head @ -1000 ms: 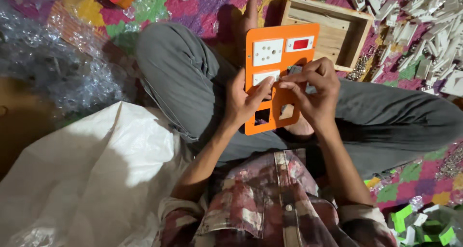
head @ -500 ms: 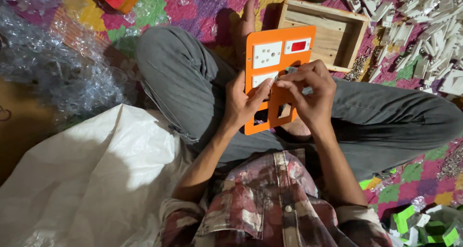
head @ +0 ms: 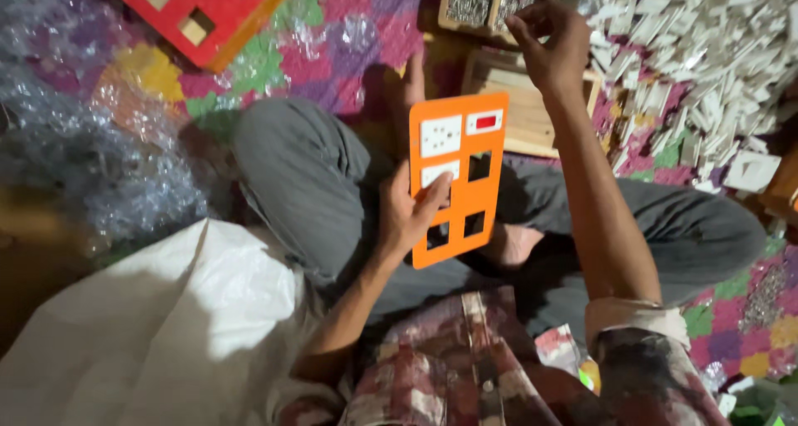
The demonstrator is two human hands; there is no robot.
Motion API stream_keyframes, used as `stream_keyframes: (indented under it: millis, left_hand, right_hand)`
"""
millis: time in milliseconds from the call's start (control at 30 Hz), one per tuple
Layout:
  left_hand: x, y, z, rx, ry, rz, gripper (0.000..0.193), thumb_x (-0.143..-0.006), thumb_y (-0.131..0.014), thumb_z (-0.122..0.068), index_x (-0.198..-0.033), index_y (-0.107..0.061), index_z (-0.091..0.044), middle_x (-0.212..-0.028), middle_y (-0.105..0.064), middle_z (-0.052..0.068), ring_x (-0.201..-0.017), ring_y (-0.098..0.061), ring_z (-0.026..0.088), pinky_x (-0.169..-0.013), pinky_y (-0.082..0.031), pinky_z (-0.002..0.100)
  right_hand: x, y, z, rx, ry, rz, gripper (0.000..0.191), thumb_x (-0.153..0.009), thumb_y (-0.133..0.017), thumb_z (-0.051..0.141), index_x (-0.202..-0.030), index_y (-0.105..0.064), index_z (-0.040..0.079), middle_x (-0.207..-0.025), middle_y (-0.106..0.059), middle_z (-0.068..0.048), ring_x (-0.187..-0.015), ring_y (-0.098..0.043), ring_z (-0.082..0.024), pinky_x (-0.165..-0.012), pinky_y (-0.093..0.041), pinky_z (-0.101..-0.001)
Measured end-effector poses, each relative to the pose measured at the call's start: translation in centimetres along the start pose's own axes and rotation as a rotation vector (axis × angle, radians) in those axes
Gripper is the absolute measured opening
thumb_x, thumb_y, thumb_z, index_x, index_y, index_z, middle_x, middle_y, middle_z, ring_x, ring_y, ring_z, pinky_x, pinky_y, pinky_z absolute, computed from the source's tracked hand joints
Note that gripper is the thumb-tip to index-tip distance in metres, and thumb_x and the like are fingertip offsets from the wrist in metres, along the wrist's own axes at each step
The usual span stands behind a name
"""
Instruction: The person sits cross-legged on a matted floor and assembles electrical switch panels. They fit white switch and socket modules into the cutouts of an orange plastic faceplate, press the modules into place, and take small screws from a wooden parts box to secure the components, working on one panel at a time.
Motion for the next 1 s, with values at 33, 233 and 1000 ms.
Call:
stream_keyframes:
  millis: [33,233,1000]
  left_hand:
    - [0.0,0.1,-0.1,-0.013,0.005,-0.01,0.028,-0.098,-0.071,-0.014,-0.118,-0.063,0.004,-0.105,-0.076,0.011,-0.088,-0.073,0.011,-0.072,-0.065,0.028]
    - [-0.4,0.2,-0.8,-0.047,0.003,-0.017,0.026,-0.099,-0.072,-0.014,-0.117,-0.064,0.004,-0.101,-0.076,0.011,-0.083,-0.071,0.01,-0.071,-0.06,0.026]
    - [-0.7,0.6,-0.8,-0.057,-0.036,-0.003,0.03,-0.099,-0.071,-0.014,-0.123,-0.063,0.002,-0.107,-0.077,0.011,-0.092,-0.073,0.011,-0.075,-0.059,0.026]
  right_hand:
    - [-0.9,-0.3,-1.0,0.034,-0.003,-0.001,0.022,-0.1,-0.085,0.021,-0.1,-0.076,0.001,-0.09,-0.076,-0.008,-0.078,-0.07,-0.014,-0.068,-0.054,-0.0294]
    - [-4.4,-2.7,-2.8,0.1,-0.026,0.006,0.018,-0.094,-0.085,0.018,-0.099,-0.078,0.002,-0.088,-0.078,-0.009,-0.073,-0.072,-0.014,-0.063,-0.055,-0.0289]
    - [-3.6,-7.5,0.9,0.385,0.394,-0.046,0.008,-0.092,-0.08,0.005,-0.1,-0.082,0.008,-0.1,-0.069,-0.012,-0.094,-0.067,-0.031,-0.082,-0.055,-0.0407]
Point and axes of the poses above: each hand's wrist, its own x-axis away from the middle knuckle, its own y-axis out of the back of the hand, z = x × y, the point moved 5 cm from there along -x, towards the middle knuckle
